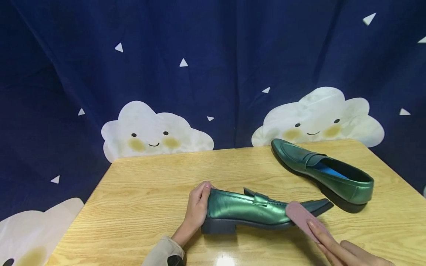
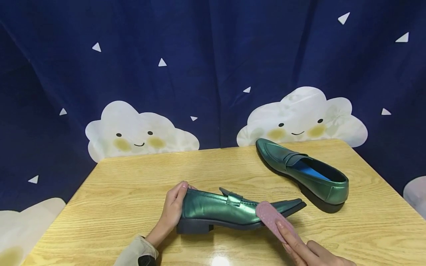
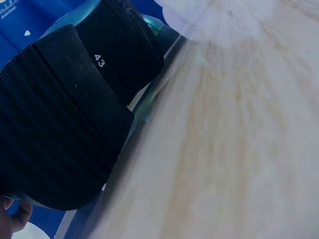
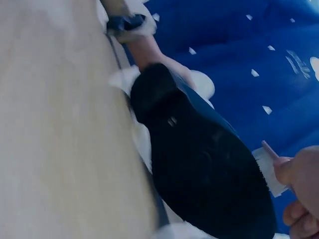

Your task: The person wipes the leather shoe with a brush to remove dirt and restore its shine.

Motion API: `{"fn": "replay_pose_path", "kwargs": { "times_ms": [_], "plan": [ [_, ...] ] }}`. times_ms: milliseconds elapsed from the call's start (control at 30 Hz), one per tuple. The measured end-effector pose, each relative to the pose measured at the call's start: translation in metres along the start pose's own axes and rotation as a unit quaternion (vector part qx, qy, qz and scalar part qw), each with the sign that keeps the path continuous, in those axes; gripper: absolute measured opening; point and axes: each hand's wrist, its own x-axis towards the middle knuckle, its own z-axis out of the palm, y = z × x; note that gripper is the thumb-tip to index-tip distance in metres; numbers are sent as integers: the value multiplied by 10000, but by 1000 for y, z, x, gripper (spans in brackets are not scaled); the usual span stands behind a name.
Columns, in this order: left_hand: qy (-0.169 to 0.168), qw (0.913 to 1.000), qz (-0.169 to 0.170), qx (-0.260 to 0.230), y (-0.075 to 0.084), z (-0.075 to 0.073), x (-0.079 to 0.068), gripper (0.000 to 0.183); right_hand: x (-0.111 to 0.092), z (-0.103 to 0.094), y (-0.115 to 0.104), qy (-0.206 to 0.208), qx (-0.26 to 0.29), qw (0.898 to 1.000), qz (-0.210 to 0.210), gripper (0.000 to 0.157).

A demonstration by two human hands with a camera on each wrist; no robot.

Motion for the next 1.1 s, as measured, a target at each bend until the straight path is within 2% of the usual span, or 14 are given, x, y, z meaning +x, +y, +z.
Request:
{"fn": "replay_pose_path", "kwargs": {
  "times_ms": [100, 133, 233, 333, 467, 500, 567, 600, 800, 867, 933, 1000, 1033, 1100],
  "plan": [
    [-22, 10000, -20, -26, 0, 0, 0, 31, -7, -8, 0, 301, 384, 9961, 731, 69],
    [-41, 10000, -19, -33, 0, 0, 0, 32, -10, -10, 0, 422, 215, 9948, 907, 64],
    [-91, 9999, 47, -26, -1, 0, 0, 32, -13, -10, 7, 608, -46, 9961, 630, 56],
    [-92, 9998, 153, 19, -1, 1, 1, 31, -14, -3, 9, 461, 684, 9961, 325, 56],
    [-49, 9998, 214, 21, 0, 0, 2, 31, -12, 4, 6, 205, 1475, 9880, 403, 79],
    [-44, 9998, 208, 19, 0, 0, 2, 31, -11, 5, 6, 284, 1312, 9905, 286, 72],
    [-46, 9999, 154, 9, 0, 0, 3, 31, -10, 2, 7, 399, 1300, 9902, 308, 73],
    [-55, 9999, 119, 3, 0, 0, 3, 31, -9, 1, 5, 622, 1014, 9918, 470, 68],
    [-62, 10000, 5, -6, 1, -1, 2, 32, -12, -7, 2, 703, 331, 9861, 1470, 52],
    [-40, 10000, 26, 12, 1, 0, 2, 32, -14, -7, 4, 531, 686, 9889, 1205, 62],
    [-23, 10000, 64, 39, 0, 0, 1, 32, -13, -7, 1, 582, 654, 9900, 1103, 67],
    [-28, 10000, 80, 26, 0, 0, 2, 32, -11, -6, 2, 525, 1061, 9890, 884, 78],
    [-31, 10000, 91, 20, 0, 0, 2, 32, -11, -6, 1, 530, 959, 9885, 1046, 80],
    [-40, 9999, 96, 5, 0, 0, 2, 32, -11, -6, 1, 747, 535, 9863, 1371, 65]
  ]
}}
